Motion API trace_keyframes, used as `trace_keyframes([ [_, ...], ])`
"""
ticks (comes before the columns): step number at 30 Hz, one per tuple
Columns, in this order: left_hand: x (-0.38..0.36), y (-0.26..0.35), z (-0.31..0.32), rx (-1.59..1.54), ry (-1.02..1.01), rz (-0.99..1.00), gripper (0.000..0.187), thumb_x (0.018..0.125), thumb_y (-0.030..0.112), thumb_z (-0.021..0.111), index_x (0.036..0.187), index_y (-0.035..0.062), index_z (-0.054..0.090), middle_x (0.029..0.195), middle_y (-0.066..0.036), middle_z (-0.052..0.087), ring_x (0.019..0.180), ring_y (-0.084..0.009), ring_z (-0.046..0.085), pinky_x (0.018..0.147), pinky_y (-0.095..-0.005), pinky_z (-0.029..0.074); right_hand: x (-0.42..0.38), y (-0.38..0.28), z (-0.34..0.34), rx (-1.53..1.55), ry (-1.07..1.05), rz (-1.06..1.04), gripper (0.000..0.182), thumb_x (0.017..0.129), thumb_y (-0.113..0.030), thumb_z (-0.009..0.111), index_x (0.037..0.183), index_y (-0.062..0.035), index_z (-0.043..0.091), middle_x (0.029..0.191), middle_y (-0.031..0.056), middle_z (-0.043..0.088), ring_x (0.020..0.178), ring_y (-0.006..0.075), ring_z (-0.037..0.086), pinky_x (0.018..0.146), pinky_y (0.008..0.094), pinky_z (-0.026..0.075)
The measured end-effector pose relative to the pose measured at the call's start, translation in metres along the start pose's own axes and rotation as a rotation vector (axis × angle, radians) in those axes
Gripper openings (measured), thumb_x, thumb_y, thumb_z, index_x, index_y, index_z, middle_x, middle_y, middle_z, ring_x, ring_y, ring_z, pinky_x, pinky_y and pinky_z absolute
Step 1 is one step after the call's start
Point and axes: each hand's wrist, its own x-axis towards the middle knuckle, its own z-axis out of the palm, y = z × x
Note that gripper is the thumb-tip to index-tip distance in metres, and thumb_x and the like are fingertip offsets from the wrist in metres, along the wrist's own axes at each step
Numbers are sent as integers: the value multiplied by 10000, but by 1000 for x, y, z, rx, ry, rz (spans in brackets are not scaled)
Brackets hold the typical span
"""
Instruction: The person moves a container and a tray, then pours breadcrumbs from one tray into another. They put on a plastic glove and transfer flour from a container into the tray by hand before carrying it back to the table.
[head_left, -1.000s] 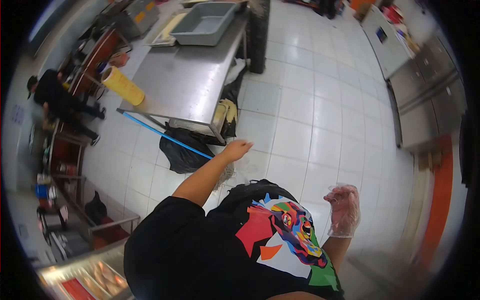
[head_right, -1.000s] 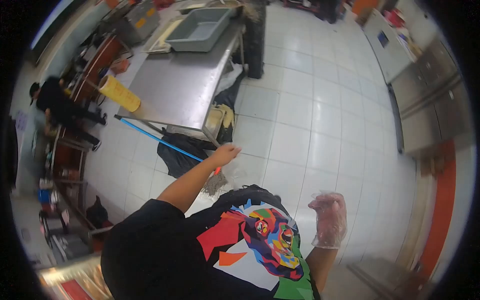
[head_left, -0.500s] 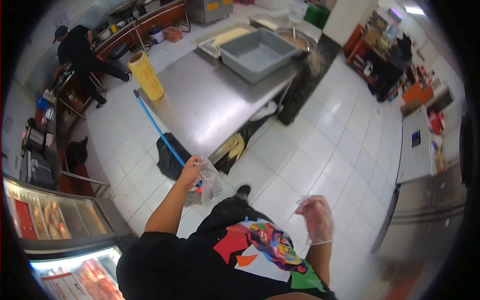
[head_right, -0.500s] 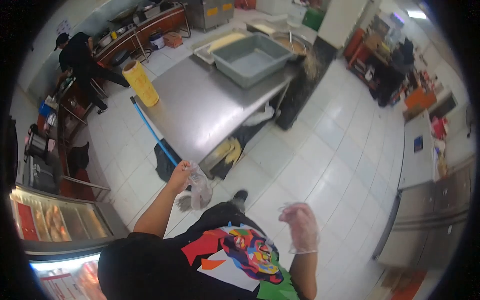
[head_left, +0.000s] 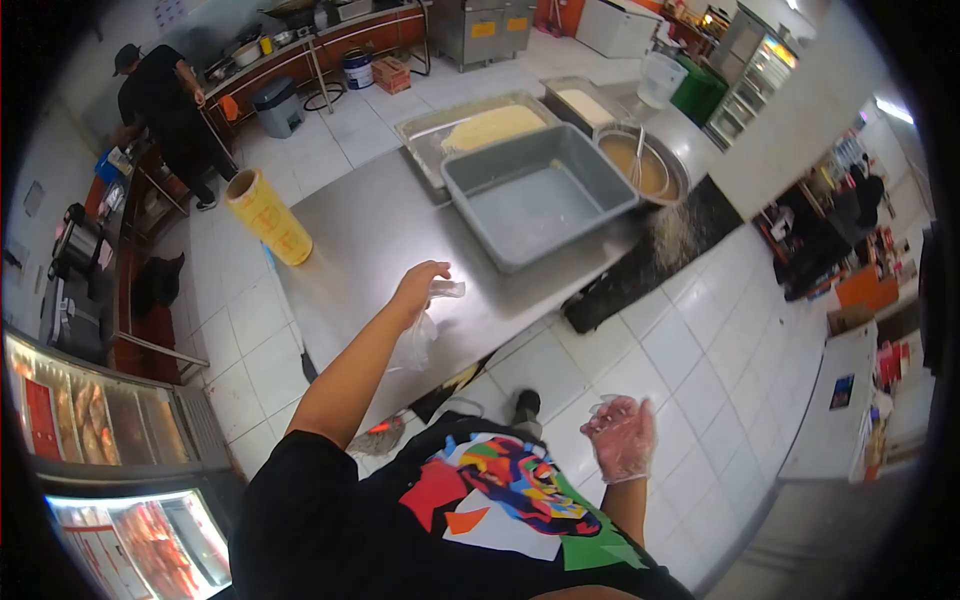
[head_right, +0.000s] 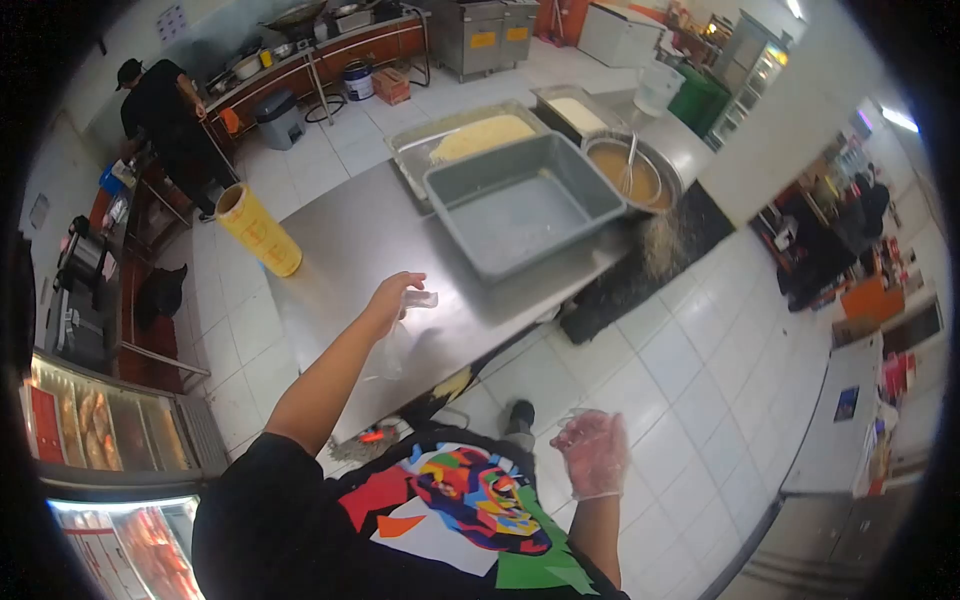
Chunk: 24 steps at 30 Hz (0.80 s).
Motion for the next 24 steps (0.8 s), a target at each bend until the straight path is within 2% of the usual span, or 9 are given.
trace_keyframes([
  [2,41,12,4,117,69,-52,285,876,343,548,951,86,648,1001,0,644,723,-130,508,566,-304,305,70,-17,-23,-18,87,84,448,978,-465,444,921,-47,591,807,123,619,730,295,596,696,467,498],
  [3,64,7,3,0,82,-75,382,904,408,541,1078,80,633,1129,-24,630,941,-168,574,704,-346,394,101,-29,-23,-80,23,124,440,975,-460,454,947,-44,591,826,129,621,733,296,597,701,463,499],
  [5,124,-31,-11,-71,197,-137,557,926,499,517,1269,62,559,1231,-75,590,1189,-227,515,962,-386,375,162,-53,-20,-199,-25,163,437,971,-456,470,974,-34,585,849,133,620,726,284,599,710,456,501],
  [8,204,-55,-36,-440,312,-241,660,935,542,495,1365,42,486,1355,-138,517,1289,-273,429,1115,-419,240,260,-92,-35,-298,-41,296,439,973,-444,479,1003,-16,573,866,139,616,741,265,601,723,434,505],
  [11,265,-35,-52,-453,485,-182,736,932,578,485,1425,36,418,1402,-180,476,1326,-297,390,1125,-436,219,329,-119,-32,-468,-20,371,429,977,-425,486,1009,-5,565,858,136,612,741,248,605,719,400,511],
  [15,351,-11,-83,-174,377,-131,752,887,596,567,1302,-27,498,1310,-222,532,1250,-297,479,1047,-427,365,390,-126,-64,-603,-75,421,361,977,-365,509,1017,-11,567,864,128,624,740,222,623,696,359,525],
  [17,382,-4,-86,-4,468,-123,657,852,465,676,1216,-63,533,1195,-221,596,1088,-290,594,897,-374,488,410,-120,-88,-623,-21,524,330,969,-343,527,1028,-22,569,868,126,634,728,220,633,678,355,541],
  [20,389,28,-77,485,469,-240,516,793,238,684,1157,-102,547,1107,-213,625,955,-289,635,770,-383,532,415,-108,-119,-758,36,627,302,961,-329,544,1034,-36,562,853,127,638,702,237,634,661,370,549],
  [24,423,-3,-152,-15,757,-286,433,763,176,626,1095,-94,558,1074,-224,598,887,-307,635,695,-441,541,426,-92,-129,-892,37,761,251,955,-275,557,1042,-40,559,855,113,643,713,223,640,653,367,551],
])
